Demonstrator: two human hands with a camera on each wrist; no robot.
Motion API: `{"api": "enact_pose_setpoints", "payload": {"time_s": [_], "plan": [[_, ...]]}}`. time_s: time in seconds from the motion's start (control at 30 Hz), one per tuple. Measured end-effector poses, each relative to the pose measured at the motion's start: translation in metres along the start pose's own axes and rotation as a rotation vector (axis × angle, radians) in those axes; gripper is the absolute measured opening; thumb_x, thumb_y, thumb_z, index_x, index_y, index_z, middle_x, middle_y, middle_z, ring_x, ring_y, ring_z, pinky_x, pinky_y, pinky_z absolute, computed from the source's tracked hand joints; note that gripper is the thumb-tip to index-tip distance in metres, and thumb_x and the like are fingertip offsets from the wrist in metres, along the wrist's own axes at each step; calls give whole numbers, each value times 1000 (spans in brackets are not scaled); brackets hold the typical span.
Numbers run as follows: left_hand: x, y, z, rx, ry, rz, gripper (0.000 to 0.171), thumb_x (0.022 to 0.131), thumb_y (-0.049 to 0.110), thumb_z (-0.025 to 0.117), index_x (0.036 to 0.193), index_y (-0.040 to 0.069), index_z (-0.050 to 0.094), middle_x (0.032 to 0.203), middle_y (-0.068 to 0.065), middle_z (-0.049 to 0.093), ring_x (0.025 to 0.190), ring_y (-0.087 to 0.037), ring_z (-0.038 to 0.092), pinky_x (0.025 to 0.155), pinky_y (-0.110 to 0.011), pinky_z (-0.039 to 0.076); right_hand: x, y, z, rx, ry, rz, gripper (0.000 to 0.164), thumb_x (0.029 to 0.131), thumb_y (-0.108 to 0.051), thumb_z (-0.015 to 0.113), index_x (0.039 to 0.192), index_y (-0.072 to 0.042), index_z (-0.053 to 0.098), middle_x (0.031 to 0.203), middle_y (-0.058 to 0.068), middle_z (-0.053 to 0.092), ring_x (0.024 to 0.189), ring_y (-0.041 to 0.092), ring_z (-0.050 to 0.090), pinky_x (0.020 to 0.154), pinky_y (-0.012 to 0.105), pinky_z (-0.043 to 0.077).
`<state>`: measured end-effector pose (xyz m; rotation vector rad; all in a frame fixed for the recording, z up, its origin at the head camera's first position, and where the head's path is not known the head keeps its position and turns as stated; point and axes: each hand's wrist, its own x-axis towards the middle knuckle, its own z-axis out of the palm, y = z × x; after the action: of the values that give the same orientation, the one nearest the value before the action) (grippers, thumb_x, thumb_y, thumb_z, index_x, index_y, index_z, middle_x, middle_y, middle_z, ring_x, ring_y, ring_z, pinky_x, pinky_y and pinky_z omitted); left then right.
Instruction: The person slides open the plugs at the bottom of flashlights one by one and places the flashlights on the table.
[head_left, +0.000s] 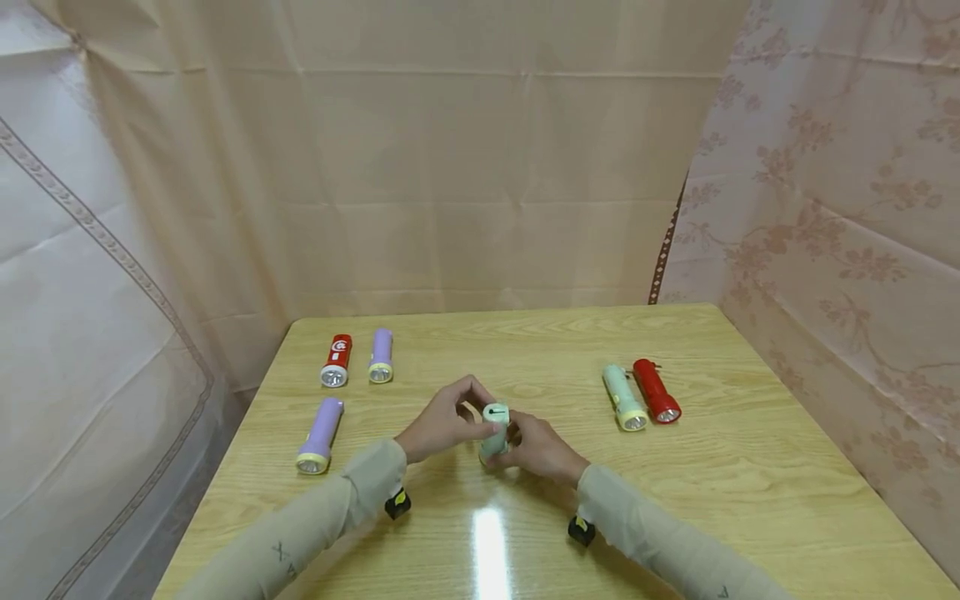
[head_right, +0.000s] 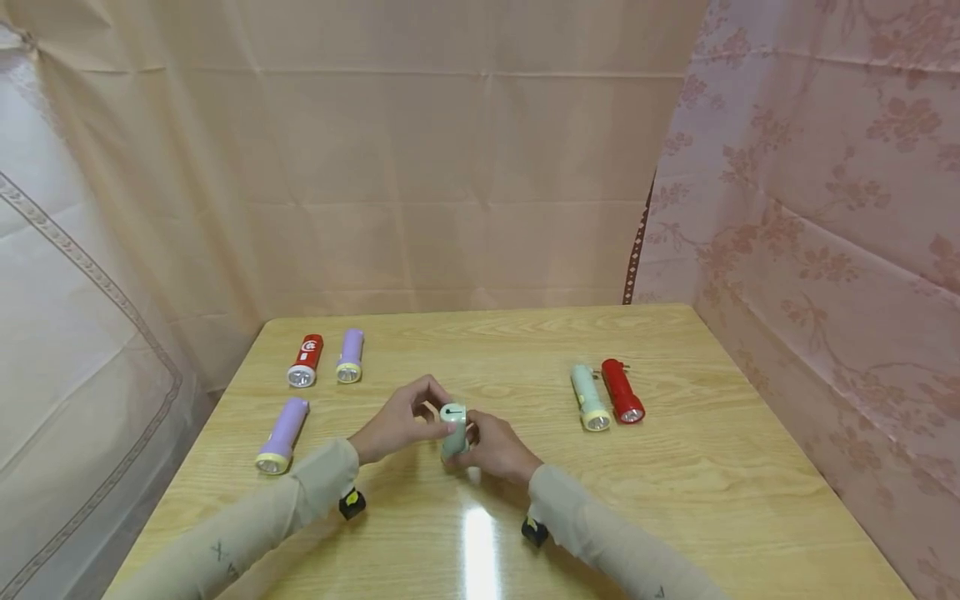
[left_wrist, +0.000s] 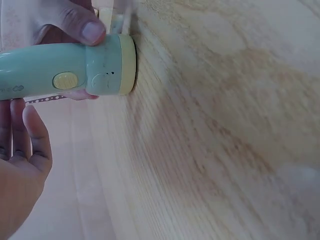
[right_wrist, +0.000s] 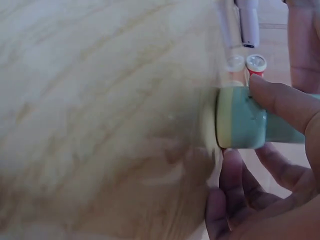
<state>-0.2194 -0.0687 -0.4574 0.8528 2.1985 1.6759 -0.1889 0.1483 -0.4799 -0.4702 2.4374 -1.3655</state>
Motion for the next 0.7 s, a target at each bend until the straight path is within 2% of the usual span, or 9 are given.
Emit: {"api": "enact_pose_setpoints", "payload": {"time_s": [0.17, 0.33, 0.43, 0.57, 0.7], "plan": [[-1, -1, 1, -6, -14, 21, 31, 89, 26, 84, 109, 16, 63, 109, -4, 64, 99, -25, 60, 76, -32, 53, 2, 2, -6, -29, -33, -11, 39, 87, -26, 86, 122, -19, 71, 109, -4, 67, 98, 19, 61, 83, 38, 51], [0, -3, -1, -16, -25, 26, 29, 90, 24, 83, 109, 15, 63, 110, -4, 64, 100, -25, 60, 78, -33, 52, 2, 3, -8, -33, -43, -8, 39, 87, -25, 86, 122, -19, 71, 109, -3, 68, 97, 19, 62, 82, 38, 52], [-1, -3, -3, -43, -30, 7, 24, 95, 24, 78, 112, 14, 65, 112, -5, 65, 103, -25, 60, 83, -35, 53, 2, 3, -8, -34, -36, -2, 40, 86, -26, 86, 122, -18, 71, 109, -3, 69, 96, 19, 63, 82, 39, 53], [-2, -2, -6, -90, -30, -28, 22, 101, 26, 69, 118, 12, 68, 116, -5, 66, 107, -25, 61, 92, -45, 54, 2, 4, -7, -33, -29, 12, 44, 85, -29, 87, 124, -16, 69, 108, 0, 67, 94, 19, 64, 82, 39, 53], [-2, -1, -7, -120, -31, -55, 25, 103, 27, 66, 122, 11, 69, 119, -6, 67, 107, -25, 61, 96, -58, 50, 3, 5, -6, -26, -29, 18, 46, 84, -29, 88, 123, -15, 68, 108, 2, 66, 93, 19, 64, 80, 39, 54]]}}
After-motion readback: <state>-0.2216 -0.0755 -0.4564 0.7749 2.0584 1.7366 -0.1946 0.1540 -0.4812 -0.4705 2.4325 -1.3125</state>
